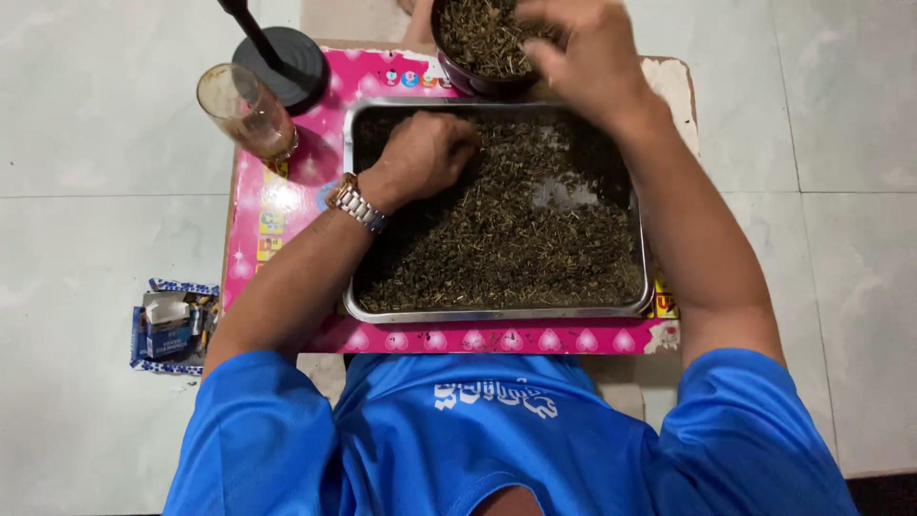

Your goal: Sorting and cleaning dried tea leaves by hand in a metal tray to remove impurities.

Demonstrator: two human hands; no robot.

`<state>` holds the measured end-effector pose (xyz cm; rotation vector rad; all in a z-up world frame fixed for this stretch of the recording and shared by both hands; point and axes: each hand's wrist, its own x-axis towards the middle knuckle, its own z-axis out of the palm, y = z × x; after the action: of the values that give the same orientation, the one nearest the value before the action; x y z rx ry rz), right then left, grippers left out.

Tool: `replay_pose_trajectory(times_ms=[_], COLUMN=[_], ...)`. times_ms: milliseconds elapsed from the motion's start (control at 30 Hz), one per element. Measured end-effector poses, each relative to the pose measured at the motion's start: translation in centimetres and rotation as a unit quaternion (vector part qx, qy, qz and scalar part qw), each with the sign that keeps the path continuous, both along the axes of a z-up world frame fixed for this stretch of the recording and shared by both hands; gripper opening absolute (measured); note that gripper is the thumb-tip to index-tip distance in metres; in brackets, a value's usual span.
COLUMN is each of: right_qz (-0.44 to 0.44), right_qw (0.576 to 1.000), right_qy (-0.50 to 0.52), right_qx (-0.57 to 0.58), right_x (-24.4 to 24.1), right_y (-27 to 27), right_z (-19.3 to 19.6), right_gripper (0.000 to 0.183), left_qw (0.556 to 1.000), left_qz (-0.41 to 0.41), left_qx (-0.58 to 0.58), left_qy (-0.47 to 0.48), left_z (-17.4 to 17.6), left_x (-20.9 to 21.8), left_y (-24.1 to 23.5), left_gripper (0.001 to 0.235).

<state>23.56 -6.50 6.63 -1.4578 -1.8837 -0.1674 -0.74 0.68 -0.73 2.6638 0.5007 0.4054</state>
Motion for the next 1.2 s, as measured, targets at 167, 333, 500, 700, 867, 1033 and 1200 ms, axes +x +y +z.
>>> replay_pose_trajectory(times_ms=[167,333,500,700,867,1033,1200], right_qz=[0.063,0.156,0.132,0.162,0.128,0.093,0.052], right_qw=[0.930,0.933,0.890,0.928,0.965,0.977,0.991], right_qy=[-0.019,-0.141,-0.200,-0.172,-0.061,0.008,0.068], right_qx=[-0.363,-0.291,-0.387,-0.287,-0.220,-0.191,-0.099], right_x=[-6.7,-6.9,-8.8,-8.5,-7.1,-4.1,0.8], right_y=[-5.4,-4.7,-4.5,-5.3,-5.2,-4.0,1.4], right_z=[2.7,-2.7,-1.5,-1.3,-0.6,0.2,0.3], right_gripper=[0.021,0.024,0.026,0.010,0.008,0.008,0.007], left_qw=[0.992,0.991,0.993,0.980,0.978,0.978,0.980], left_qz=[0.085,0.106,0.090,0.142,0.134,0.133,0.132], left_qx=[-0.055,-0.028,-0.023,-0.130,-0.155,-0.155,-0.146], left_qy=[-0.069,-0.072,-0.079,0.046,0.032,0.028,0.017], left_z=[0.9,0.0,0.3,1.5,2.5,1.7,2.1], left_x=[0.3,0.3,0.5,0.1,-0.1,0.1,0.2], left_y=[0.4,0.7,0.7,0.8,0.2,0.3,0.0], left_gripper=[0.022,0.022,0.021,0.022,0.023,0.023,0.022])
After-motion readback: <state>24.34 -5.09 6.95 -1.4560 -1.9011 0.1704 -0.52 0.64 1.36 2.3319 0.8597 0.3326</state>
